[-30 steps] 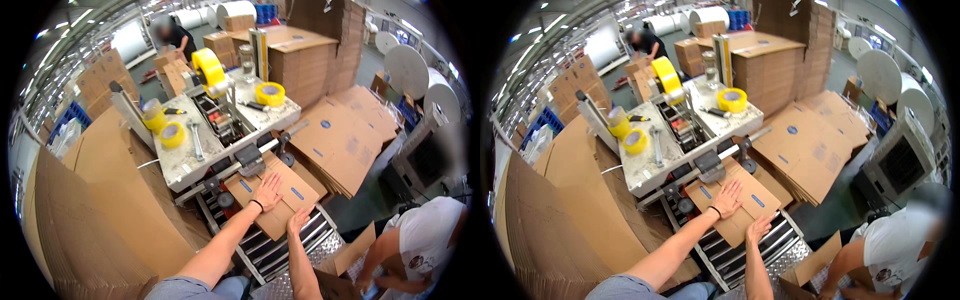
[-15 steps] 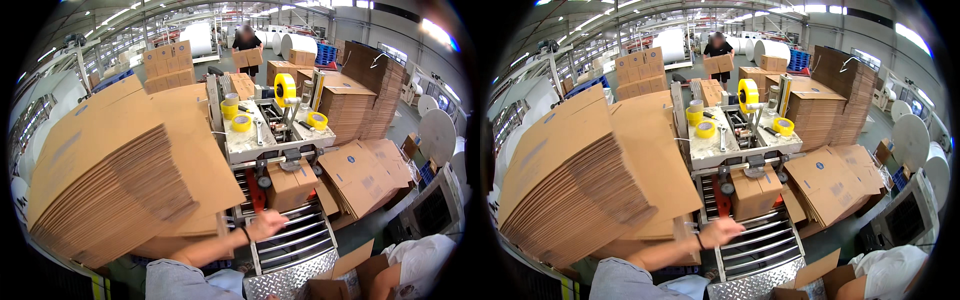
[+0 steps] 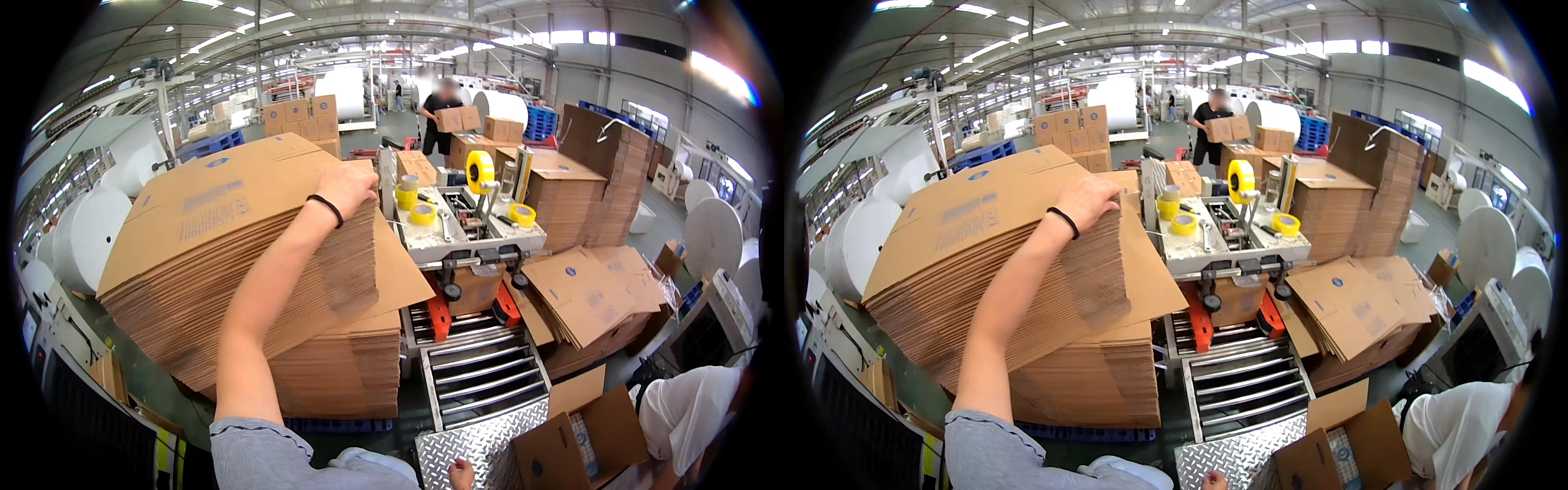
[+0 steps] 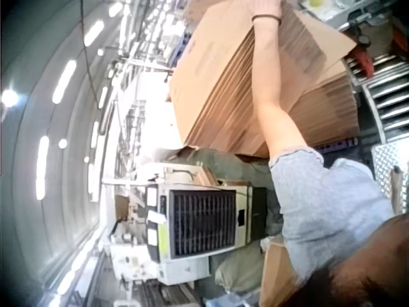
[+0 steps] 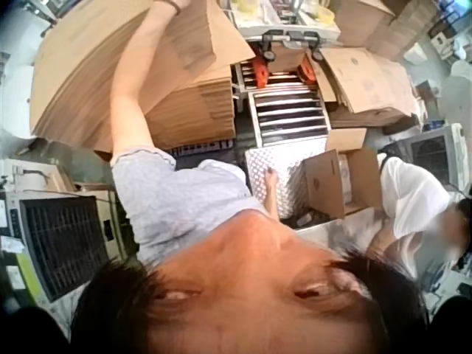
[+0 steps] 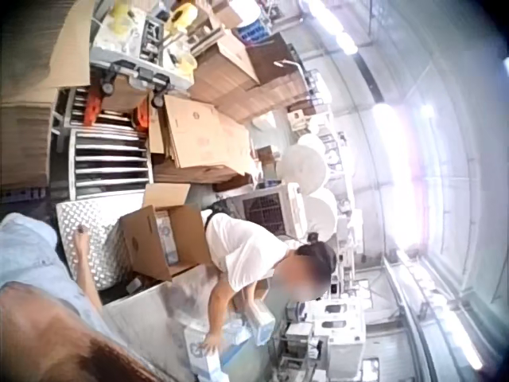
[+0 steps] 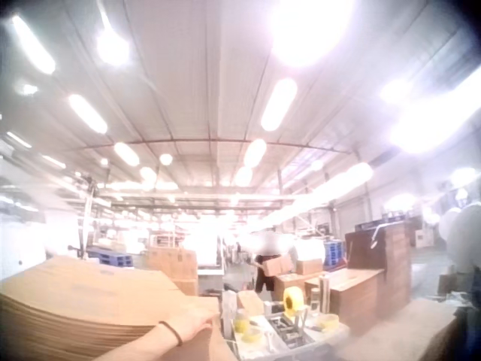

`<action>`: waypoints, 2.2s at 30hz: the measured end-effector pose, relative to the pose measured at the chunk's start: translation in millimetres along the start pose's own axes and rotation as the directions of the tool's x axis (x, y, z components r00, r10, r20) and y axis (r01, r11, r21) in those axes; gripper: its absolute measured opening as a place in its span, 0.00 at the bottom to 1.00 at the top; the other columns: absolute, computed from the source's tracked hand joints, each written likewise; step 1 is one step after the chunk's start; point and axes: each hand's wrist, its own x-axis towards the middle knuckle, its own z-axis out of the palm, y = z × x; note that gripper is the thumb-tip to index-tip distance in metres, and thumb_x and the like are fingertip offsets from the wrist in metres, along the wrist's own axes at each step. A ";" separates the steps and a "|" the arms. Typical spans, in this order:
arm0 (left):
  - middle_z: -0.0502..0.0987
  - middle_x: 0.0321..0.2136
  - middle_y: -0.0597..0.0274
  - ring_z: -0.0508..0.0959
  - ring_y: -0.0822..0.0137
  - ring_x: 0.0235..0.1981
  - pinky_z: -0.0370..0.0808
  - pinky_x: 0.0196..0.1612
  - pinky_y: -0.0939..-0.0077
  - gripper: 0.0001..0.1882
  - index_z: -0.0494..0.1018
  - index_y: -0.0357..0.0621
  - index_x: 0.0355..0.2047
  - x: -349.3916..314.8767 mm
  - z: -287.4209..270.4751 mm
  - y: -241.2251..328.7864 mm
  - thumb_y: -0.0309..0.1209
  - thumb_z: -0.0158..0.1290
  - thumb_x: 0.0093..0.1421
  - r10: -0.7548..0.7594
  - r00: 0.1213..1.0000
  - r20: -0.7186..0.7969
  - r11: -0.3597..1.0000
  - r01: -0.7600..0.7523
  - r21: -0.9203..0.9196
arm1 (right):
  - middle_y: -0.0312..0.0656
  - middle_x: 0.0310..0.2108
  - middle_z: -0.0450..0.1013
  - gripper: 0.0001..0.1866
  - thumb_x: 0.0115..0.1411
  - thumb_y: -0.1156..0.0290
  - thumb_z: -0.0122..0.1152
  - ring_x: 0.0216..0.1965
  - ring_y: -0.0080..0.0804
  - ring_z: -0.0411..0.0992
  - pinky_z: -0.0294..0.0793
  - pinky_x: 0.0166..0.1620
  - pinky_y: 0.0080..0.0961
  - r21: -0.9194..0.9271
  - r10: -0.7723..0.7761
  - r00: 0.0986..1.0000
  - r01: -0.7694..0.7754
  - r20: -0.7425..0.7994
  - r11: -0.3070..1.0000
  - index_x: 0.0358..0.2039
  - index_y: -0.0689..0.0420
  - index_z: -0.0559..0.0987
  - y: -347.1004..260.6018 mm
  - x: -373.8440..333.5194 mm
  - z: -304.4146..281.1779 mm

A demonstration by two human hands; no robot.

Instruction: The person packs small blue and white patterned boxes into larger cardboard shipping boxes. They place bubble wrap inside the boxes, arrange the smaller boxes, and close the flaps of the cardboard boxes. The person works at a packing station with a conveyor belt and stacks of boxes.

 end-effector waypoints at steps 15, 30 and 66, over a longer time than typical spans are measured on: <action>0.78 0.21 0.72 0.81 0.71 0.28 0.75 0.35 0.73 0.01 0.77 0.56 0.26 22.2 -168.9 58.7 0.31 0.57 0.53 0.311 0.658 -0.686 0.950 -0.195 0.244 | 0.33 0.28 0.72 0.06 0.68 0.72 0.55 0.25 0.20 0.68 0.68 0.28 0.20 0.422 -0.200 0.803 0.486 -0.562 0.765 0.37 0.61 0.76 -104.5 19.1 -138.7; 0.81 0.31 0.64 0.76 0.77 0.34 0.75 0.37 0.78 0.12 0.80 0.35 0.40 121.2 -33.3 234.3 0.32 0.56 0.66 0.056 0.895 -0.443 -0.163 -0.429 -0.888 | 0.45 0.35 0.79 0.17 0.67 0.60 0.60 0.36 0.37 0.78 0.77 0.39 0.29 0.012 -0.262 0.538 0.453 -0.801 0.891 0.46 0.62 0.77 -239.5 -88.4 -207.3; 0.72 0.16 0.62 0.71 0.71 0.11 0.69 0.16 0.71 0.17 0.72 0.46 0.43 -166.2 15.0 452.9 0.20 0.50 0.52 0.508 0.848 -0.149 -0.144 -0.087 -0.986 | 0.30 0.20 0.69 0.03 0.46 0.69 0.61 0.39 0.33 0.70 0.65 0.55 0.34 -0.774 -0.298 0.954 0.181 -0.011 0.607 0.20 0.50 0.76 -177.8 -190.4 -205.4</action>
